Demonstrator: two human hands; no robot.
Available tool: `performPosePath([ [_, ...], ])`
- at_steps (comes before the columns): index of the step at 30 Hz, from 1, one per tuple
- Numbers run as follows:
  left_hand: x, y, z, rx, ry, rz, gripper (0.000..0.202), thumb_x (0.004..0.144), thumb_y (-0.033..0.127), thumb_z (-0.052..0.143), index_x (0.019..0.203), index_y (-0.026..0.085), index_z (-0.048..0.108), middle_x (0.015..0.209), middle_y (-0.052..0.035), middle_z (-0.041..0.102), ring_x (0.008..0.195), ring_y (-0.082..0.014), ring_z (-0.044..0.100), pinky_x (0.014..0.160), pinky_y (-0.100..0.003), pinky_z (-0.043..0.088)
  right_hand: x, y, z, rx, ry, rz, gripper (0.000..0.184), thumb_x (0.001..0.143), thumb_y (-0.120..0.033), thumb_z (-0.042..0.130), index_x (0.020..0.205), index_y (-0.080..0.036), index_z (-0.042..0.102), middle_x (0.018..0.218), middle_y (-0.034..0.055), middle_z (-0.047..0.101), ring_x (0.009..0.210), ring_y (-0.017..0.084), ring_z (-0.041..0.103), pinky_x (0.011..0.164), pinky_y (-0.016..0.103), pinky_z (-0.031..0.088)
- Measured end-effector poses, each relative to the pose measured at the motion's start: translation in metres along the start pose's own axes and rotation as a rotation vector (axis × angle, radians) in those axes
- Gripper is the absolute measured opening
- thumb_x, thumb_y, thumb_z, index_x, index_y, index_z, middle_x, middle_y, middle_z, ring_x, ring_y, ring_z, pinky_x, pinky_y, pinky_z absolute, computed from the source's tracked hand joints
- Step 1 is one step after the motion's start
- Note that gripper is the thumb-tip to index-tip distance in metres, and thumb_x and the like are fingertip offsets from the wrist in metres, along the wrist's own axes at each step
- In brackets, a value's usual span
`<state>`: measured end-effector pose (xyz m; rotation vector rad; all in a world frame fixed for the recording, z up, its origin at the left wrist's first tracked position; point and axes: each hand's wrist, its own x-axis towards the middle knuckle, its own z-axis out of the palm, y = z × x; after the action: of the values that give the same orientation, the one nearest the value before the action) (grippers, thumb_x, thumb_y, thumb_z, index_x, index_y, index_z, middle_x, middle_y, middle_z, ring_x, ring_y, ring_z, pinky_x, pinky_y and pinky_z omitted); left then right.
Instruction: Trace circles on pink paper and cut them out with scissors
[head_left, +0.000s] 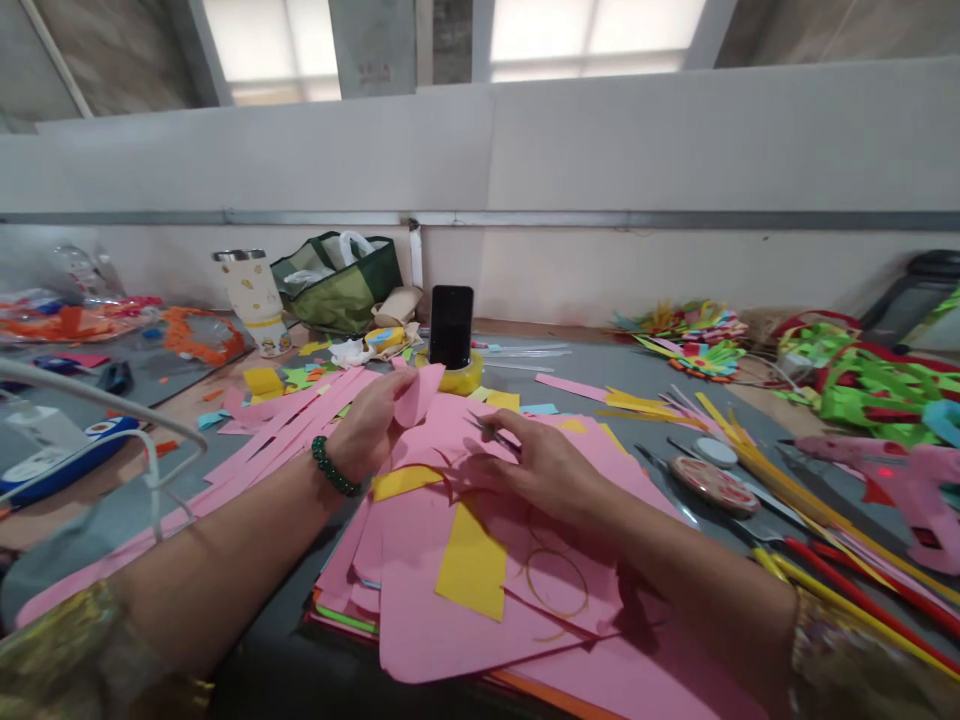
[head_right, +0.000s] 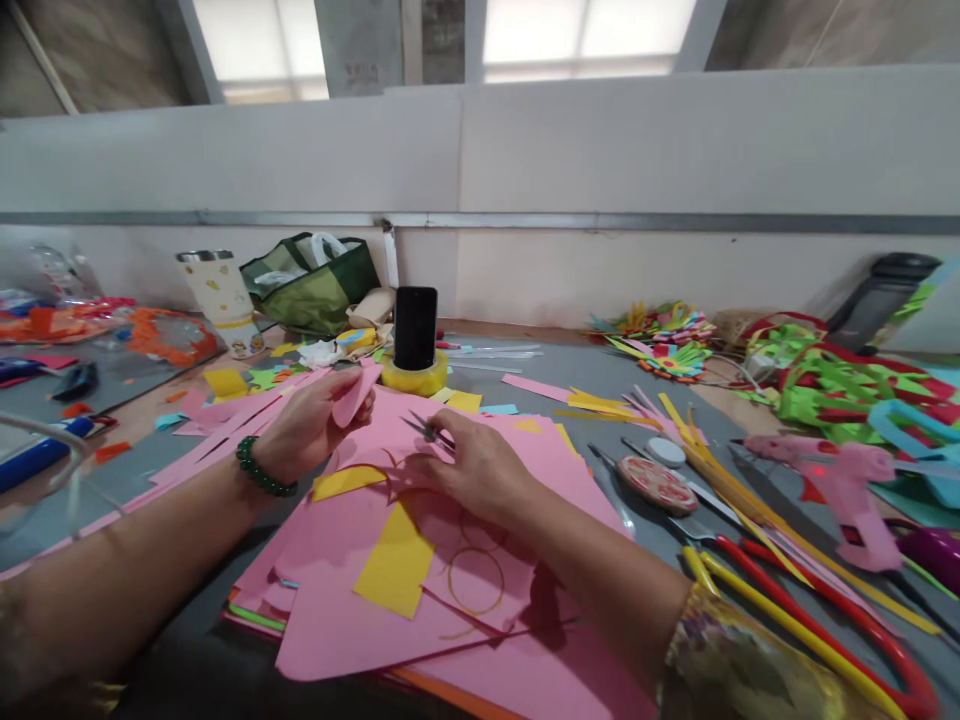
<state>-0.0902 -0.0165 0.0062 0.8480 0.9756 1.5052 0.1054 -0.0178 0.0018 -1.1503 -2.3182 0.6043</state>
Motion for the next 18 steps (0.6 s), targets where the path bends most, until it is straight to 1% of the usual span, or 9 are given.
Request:
performPosePath([
  [2, 0.001, -0.002, -0.002, 0.026, -0.009, 0.011, 0.018, 0.068, 0.028, 0.065, 0.065, 0.015, 0.053, 0.056, 0.0037, 0.051, 0.049, -0.0079, 0.046, 0.049, -0.02, 0.039, 0.001, -0.003, 0.007, -0.013, -0.091, -0.046, 0.03, 0.084, -0.042, 0.055, 0.106, -0.022, 0.061, 0.096, 0.0059, 0.068, 0.08, 0.02, 0.059, 0.067, 0.028, 0.038],
  [4, 0.001, -0.002, -0.003, 0.041, -0.004, 0.028, 0.019, 0.067, 0.03, 0.065, 0.066, 0.016, 0.052, 0.056, 0.0041, 0.051, 0.05, -0.0077, 0.046, 0.05, -0.02, 0.04, 0.002, -0.003, 0.011, -0.072, -0.162, -0.098, 0.027, 0.087, -0.04, 0.052, 0.105, -0.023, 0.064, 0.096, 0.0064, 0.069, 0.08, 0.021, 0.06, 0.066, 0.028, 0.038],
  [5, 0.002, -0.001, -0.003, 0.044, 0.003, 0.033, 0.018, 0.067, 0.03, 0.064, 0.066, 0.016, 0.052, 0.056, 0.0043, 0.05, 0.05, -0.0075, 0.045, 0.05, -0.02, 0.039, 0.003, -0.003, 0.012, -0.122, -0.165, -0.126, 0.025, 0.088, -0.036, 0.052, 0.103, -0.022, 0.065, 0.095, 0.0069, 0.07, 0.08, 0.021, 0.061, 0.066, 0.029, 0.038],
  [7, 0.003, -0.001, -0.004, 0.038, 0.027, 0.044, 0.017, 0.066, 0.028, 0.063, 0.066, 0.016, 0.052, 0.056, 0.0046, 0.049, 0.049, -0.0071, 0.044, 0.049, -0.019, 0.039, 0.003, 0.0, 0.012, -0.221, -0.129, -0.167, 0.023, 0.086, -0.03, 0.054, 0.104, -0.021, 0.064, 0.095, 0.0086, 0.07, 0.081, 0.023, 0.062, 0.065, 0.029, 0.037],
  [9, 0.005, 0.0, -0.005, 0.015, 0.059, 0.053, 0.015, 0.065, 0.026, 0.064, 0.065, 0.016, 0.052, 0.055, 0.0047, 0.049, 0.048, -0.0071, 0.043, 0.048, -0.019, 0.038, 0.004, 0.004, 0.011, -0.278, -0.08, -0.178, 0.023, 0.085, -0.029, 0.056, 0.104, -0.019, 0.063, 0.092, 0.0094, 0.07, 0.078, 0.022, 0.061, 0.064, 0.028, 0.037],
  [12, 0.011, -0.001, -0.008, -0.021, 0.107, 0.081, 0.015, 0.065, 0.025, 0.063, 0.062, 0.016, 0.051, 0.052, 0.0054, 0.046, 0.046, -0.0069, 0.041, 0.047, -0.019, 0.037, 0.004, 0.009, 0.009, -0.272, -0.004, -0.174, 0.017, 0.082, -0.032, 0.06, 0.091, -0.018, 0.063, 0.08, 0.0058, 0.068, 0.068, 0.017, 0.058, 0.059, 0.025, 0.035],
  [14, 0.016, -0.001, -0.01, -0.041, 0.146, 0.104, 0.015, 0.067, 0.025, 0.06, 0.06, 0.017, 0.049, 0.05, 0.006, 0.044, 0.046, -0.0066, 0.04, 0.047, -0.019, 0.037, 0.005, 0.009, 0.009, -0.227, 0.046, -0.173, 0.011, 0.08, -0.028, 0.061, 0.085, -0.018, 0.062, 0.077, 0.0036, 0.067, 0.066, 0.015, 0.056, 0.058, 0.024, 0.036],
  [16, 0.019, 0.0, -0.013, -0.063, 0.186, 0.122, 0.015, 0.068, 0.024, 0.057, 0.06, 0.017, 0.047, 0.05, 0.0063, 0.044, 0.045, -0.0064, 0.041, 0.047, -0.018, 0.037, 0.004, 0.006, 0.009, -0.166, 0.054, -0.187, 0.011, 0.081, -0.024, 0.059, 0.089, -0.018, 0.062, 0.086, 0.0044, 0.068, 0.073, 0.016, 0.059, 0.063, 0.024, 0.04],
  [18, 0.021, 0.0, -0.014, -0.082, 0.217, 0.127, 0.013, 0.07, 0.024, 0.055, 0.061, 0.018, 0.047, 0.051, 0.0064, 0.045, 0.045, -0.0063, 0.041, 0.047, -0.019, 0.037, 0.004, 0.002, 0.01, -0.136, 0.005, -0.186, 0.021, 0.085, -0.028, 0.055, 0.103, -0.02, 0.062, 0.101, 0.0059, 0.068, 0.086, 0.018, 0.061, 0.071, 0.026, 0.044],
])
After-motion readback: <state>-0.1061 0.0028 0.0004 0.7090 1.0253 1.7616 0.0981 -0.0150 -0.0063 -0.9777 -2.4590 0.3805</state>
